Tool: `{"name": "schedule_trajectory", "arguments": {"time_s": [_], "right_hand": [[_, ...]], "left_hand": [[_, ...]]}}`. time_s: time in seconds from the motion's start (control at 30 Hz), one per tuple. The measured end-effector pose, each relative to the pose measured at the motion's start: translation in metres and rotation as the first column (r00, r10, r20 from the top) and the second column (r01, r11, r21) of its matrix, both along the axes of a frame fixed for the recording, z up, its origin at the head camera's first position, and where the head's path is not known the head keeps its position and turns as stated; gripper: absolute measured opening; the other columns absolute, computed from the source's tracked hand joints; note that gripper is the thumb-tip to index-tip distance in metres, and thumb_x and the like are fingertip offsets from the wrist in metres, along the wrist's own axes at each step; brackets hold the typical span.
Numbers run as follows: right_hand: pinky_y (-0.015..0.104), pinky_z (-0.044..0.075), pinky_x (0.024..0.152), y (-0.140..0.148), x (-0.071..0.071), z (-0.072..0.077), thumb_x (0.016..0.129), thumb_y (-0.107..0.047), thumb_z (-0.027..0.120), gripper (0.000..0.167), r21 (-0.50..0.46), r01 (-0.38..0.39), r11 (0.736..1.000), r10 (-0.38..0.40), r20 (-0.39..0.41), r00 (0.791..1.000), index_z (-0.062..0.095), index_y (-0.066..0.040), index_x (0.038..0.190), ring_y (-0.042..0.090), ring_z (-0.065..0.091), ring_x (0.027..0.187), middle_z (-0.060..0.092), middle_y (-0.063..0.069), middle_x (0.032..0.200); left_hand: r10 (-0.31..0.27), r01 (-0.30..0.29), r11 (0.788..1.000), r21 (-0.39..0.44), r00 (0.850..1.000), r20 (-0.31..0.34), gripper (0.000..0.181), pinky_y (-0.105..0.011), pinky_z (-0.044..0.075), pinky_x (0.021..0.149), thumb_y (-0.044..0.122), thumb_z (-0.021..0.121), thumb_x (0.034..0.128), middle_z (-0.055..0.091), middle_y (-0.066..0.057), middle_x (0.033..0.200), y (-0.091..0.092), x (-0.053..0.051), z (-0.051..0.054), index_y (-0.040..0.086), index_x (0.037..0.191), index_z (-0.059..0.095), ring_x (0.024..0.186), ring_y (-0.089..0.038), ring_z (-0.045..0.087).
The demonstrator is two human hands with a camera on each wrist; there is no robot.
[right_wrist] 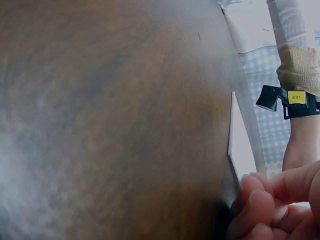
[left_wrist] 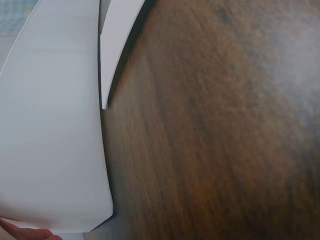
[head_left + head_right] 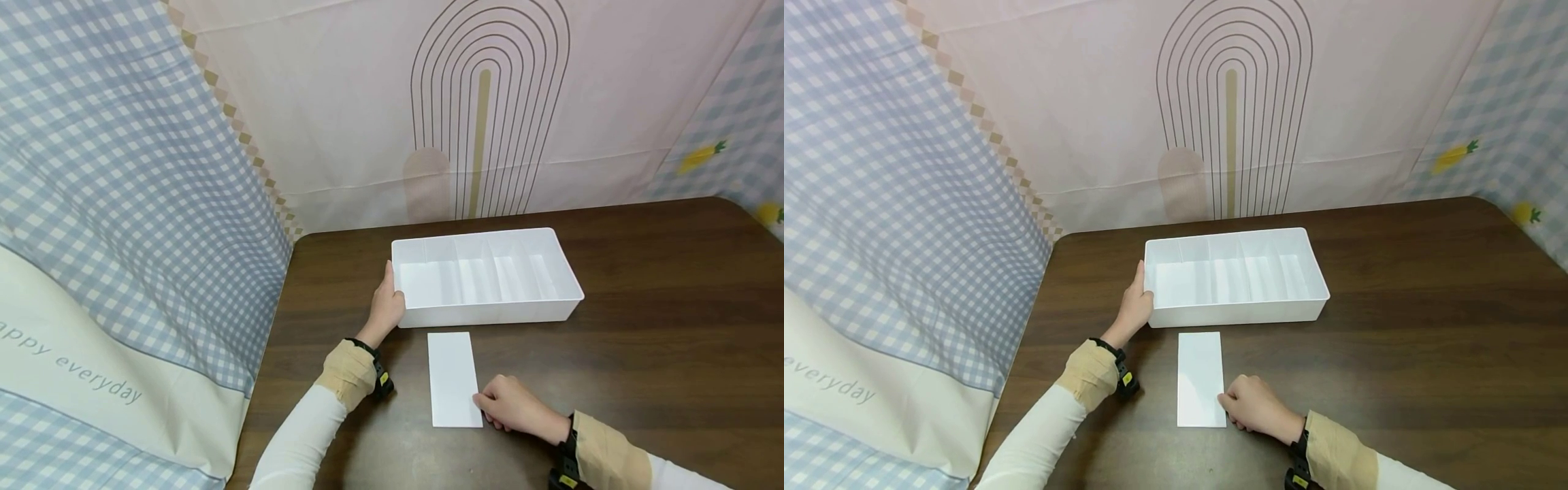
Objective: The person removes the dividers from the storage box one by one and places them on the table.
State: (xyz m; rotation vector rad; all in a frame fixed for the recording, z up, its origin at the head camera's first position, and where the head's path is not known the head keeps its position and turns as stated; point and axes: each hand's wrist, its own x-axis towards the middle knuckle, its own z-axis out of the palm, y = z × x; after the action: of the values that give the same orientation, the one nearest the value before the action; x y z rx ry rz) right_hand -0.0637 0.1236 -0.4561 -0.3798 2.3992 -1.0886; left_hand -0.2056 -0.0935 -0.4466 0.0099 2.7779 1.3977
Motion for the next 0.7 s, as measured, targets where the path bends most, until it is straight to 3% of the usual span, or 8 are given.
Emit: {"name": "schedule_trajectory", "arguments": {"time_s": [0.7], "right_hand": [[0.024,0.035,0.033,0.0015,0.0004,-0.0026,0.087,-0.016,0.049,0.041,0.014,-0.013,1.0,0.014,-0.022,1.0,0.055,-0.005,0.048,0.003,0.035,0.032,0.04,-0.007,0.039]], "left_hand": [[0.0,0.0,1.0,0.006,1.0,0.006,0.067,-0.036,0.022,0.107,0.001,0.029,0.083,0.015,-0.006,0.148,-0.0002,0.0007,0.0008,0.011,0.143,0.003,0.133,-0.018,0.02]]}}
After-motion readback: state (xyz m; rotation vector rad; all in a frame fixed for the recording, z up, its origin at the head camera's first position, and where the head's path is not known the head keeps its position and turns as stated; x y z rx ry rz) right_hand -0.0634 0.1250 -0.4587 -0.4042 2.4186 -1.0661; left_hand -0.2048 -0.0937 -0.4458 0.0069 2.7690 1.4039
